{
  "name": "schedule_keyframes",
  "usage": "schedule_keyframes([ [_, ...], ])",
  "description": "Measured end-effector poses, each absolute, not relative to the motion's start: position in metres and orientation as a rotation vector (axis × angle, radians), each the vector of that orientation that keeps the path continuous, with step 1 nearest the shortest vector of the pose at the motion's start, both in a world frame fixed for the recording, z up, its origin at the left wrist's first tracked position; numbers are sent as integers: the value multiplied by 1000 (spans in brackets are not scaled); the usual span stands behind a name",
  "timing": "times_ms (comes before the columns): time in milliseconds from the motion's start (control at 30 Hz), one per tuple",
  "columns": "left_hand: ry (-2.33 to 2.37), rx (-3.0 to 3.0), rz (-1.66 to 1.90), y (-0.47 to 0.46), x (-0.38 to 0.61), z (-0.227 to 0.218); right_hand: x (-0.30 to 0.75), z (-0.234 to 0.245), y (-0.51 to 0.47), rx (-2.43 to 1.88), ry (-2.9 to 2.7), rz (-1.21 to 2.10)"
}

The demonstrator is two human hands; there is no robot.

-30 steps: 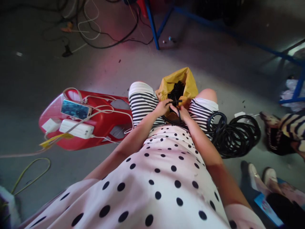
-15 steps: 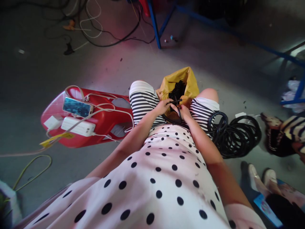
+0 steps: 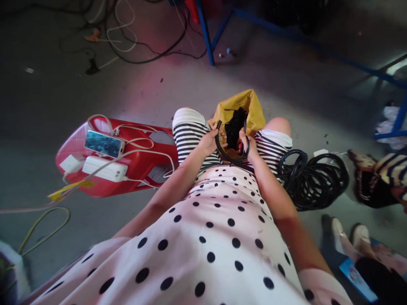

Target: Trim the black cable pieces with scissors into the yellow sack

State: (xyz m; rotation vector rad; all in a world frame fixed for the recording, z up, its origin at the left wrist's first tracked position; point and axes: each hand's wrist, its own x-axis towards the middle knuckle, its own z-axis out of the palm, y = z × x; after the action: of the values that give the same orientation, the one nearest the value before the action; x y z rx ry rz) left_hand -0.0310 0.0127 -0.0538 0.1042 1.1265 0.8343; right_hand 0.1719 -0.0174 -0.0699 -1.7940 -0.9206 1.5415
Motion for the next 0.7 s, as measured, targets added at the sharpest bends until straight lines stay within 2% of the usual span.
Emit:
schedule_keyframes([
  [300, 901, -46, 865, -5, -29, -32, 171, -66, -18, -1671, -852, 1544],
  [600, 1129, 342, 882, -4, -17, -34, 173, -54, -23, -1812, -1105, 1647],
  [700, 1252, 499, 942, 0, -20, -39, 172, -53, -26, -1842, -1286, 1593],
])
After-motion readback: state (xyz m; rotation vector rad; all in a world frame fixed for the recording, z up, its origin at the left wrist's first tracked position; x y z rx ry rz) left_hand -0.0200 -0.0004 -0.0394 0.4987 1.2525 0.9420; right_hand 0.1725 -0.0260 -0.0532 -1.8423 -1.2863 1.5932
